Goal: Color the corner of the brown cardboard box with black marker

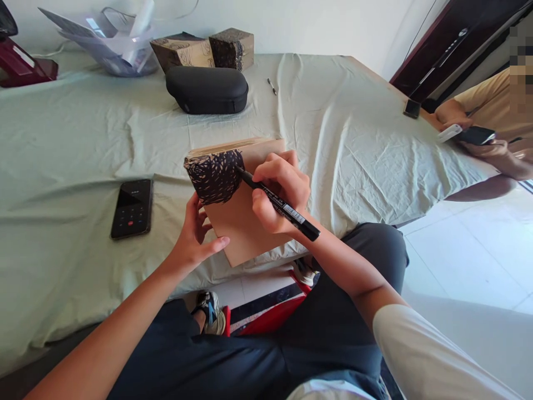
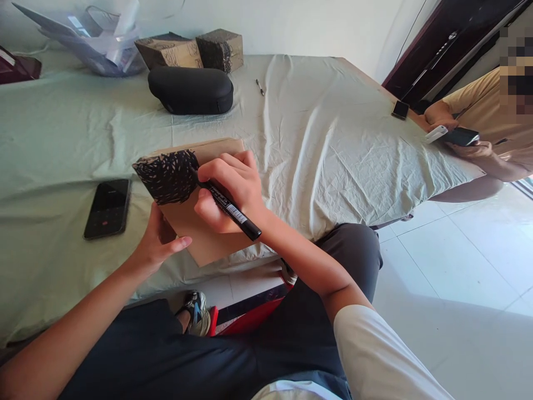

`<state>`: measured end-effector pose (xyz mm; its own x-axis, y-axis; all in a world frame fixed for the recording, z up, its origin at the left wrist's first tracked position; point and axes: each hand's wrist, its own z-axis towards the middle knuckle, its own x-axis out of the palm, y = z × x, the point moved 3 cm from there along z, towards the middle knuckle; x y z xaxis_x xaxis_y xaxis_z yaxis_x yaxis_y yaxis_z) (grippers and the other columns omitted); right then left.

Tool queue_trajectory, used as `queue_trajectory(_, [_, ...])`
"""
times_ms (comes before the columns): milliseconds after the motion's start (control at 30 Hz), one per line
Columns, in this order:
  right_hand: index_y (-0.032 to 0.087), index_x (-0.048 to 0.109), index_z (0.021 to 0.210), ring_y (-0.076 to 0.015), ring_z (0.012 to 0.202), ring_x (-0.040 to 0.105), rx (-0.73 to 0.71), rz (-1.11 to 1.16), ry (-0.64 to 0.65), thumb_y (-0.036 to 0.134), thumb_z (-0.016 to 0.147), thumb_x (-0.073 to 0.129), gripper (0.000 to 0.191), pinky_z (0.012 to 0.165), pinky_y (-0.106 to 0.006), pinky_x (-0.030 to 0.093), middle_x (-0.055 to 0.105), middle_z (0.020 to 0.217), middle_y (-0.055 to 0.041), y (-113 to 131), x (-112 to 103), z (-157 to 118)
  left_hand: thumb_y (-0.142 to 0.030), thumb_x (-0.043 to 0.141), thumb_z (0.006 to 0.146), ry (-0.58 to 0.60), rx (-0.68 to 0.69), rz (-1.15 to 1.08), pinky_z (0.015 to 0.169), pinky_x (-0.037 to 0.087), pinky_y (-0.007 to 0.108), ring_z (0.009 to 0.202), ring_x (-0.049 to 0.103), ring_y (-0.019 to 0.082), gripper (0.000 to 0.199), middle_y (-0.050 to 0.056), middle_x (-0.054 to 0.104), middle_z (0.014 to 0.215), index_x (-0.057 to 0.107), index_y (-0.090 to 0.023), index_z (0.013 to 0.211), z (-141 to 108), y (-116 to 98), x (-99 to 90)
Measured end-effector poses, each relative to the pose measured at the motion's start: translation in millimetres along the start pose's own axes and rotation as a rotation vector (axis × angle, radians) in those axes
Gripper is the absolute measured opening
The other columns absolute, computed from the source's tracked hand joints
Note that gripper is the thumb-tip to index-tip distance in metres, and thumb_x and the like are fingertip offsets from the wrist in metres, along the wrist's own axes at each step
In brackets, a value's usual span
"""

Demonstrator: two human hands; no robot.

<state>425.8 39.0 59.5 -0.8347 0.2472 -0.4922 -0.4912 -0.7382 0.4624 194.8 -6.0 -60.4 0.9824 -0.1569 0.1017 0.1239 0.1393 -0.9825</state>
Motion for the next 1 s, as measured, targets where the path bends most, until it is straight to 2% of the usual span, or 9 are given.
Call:
queue_trajectory(233, [0.026, 0.067, 0.092, -0.022, 0.077, 0.062, -0.043, 0.02, -0.037, 0.028, 0.087, 0.058, 0.01, 0.096, -0.05, 0.057, 0.049, 0.077, -0.0003, -0.7, 2.3, 1.2, -0.036, 0.109, 0.068, 0.012, 0.003, 0.017, 0.1, 0.067, 0.04, 0.141, 0.066, 0.034, 0.102, 0.011, 0.055, 0.169, 0.054, -0.039, 0.155, -1.5, 1.2, -1.7])
queue_trajectory(467, [0.026, 0.066, 0.092, -0.0207, 0.071, 0.06, -0.082, 0.042, -0.086, 0.032, 0.09, 0.056, 0.011, 0.091, -0.048, 0.056, 0.05, 0.075, 0.0005, -0.1, 2.6, 1.6, -0.037, 0.108, 0.071, 0.034, 0.007, 0.04, 0.102, 0.066, 0.04, 0.141, 0.066, 0.033, 0.103, 0.01, 0.055, 0.169, 0.052, -0.04, 0.158, -1.7, -0.3, -0.8])
queue_trajectory(633, [0.025, 0.063, 0.092, -0.0181, 0.066, 0.056, -0.195, 0.097, -0.169, 0.031, 0.091, 0.056, 0.01, 0.085, -0.045, 0.052, 0.051, 0.074, 0.0023, -4.9, 6.5, 2.5, -0.042, 0.107, 0.074, 0.049, 0.03, 0.094, 0.1, 0.067, 0.04, 0.139, 0.068, 0.031, 0.106, 0.009, 0.052, 0.172, 0.048, -0.044, 0.162, -1.2, 1.0, -1.8])
queue_trajectory(833, [0.026, 0.059, 0.094, -0.0169, 0.067, 0.054, -0.249, 0.071, -0.166, 0.028, 0.089, 0.057, 0.006, 0.084, -0.043, 0.048, 0.053, 0.075, 0.0031, -3.6, 5.9, 3.3, -0.044, 0.107, 0.074, 0.046, 0.038, 0.118, 0.097, 0.067, 0.04, 0.138, 0.068, 0.033, 0.103, 0.009, 0.055, 0.167, 0.049, -0.045, 0.159, -1.1, 3.7, -3.1])
queue_trajectory(1000, [0.027, 0.054, 0.093, -0.0164, 0.064, 0.051, -0.286, 0.071, -0.182, 0.026, 0.087, 0.056, 0.006, 0.083, -0.042, 0.045, 0.049, 0.073, 0.0047, -0.1, 3.4, 3.7, -0.042, 0.107, 0.073, 0.036, 0.018, 0.096, 0.101, 0.066, 0.042, 0.14, 0.067, 0.033, 0.102, 0.01, 0.057, 0.16, 0.05, -0.043, 0.157, -1.8, 4.8, -2.6])
